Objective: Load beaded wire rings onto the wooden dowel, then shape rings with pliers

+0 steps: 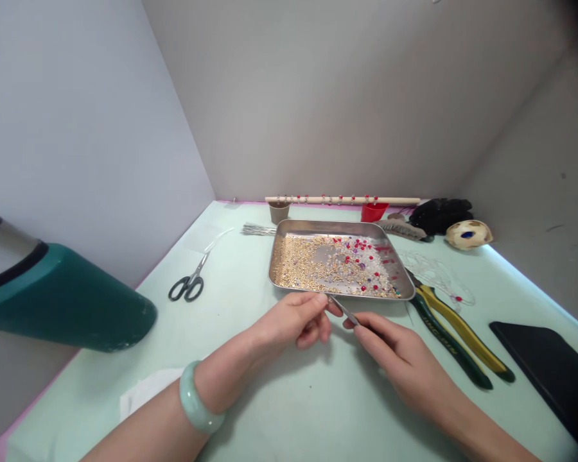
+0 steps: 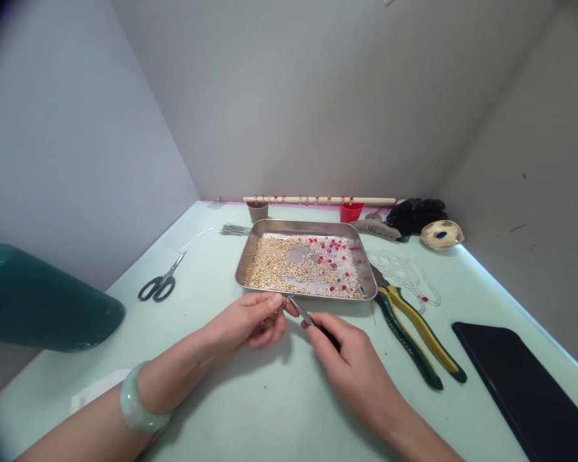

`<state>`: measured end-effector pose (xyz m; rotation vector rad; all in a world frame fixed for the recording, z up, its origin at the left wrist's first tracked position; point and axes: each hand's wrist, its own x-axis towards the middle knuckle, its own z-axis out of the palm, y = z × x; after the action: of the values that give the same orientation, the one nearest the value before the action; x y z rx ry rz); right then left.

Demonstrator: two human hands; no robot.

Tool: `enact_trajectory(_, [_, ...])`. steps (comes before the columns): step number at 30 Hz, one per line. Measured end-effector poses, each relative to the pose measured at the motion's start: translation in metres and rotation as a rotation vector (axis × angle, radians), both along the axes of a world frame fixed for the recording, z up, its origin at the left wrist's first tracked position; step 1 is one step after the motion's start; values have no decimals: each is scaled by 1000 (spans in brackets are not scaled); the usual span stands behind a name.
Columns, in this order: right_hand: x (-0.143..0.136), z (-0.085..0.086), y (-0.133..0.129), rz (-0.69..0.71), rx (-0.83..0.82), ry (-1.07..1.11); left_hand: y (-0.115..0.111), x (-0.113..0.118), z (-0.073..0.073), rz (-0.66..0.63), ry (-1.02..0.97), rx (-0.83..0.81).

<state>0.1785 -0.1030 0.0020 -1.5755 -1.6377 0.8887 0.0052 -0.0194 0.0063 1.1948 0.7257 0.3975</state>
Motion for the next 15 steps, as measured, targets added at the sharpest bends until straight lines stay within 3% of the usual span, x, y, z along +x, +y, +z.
enact_trajectory(4, [0,-1,0,-25,19,-25,4,-1,-3,7,25,21])
enact_trajectory(10, [4,-3,1,-34,-20,31,5,0,-4,-45,124,184])
enact_trajectory(15, [7,-5,2,-6,-139,159,2,-1,-1,-20,58,54])
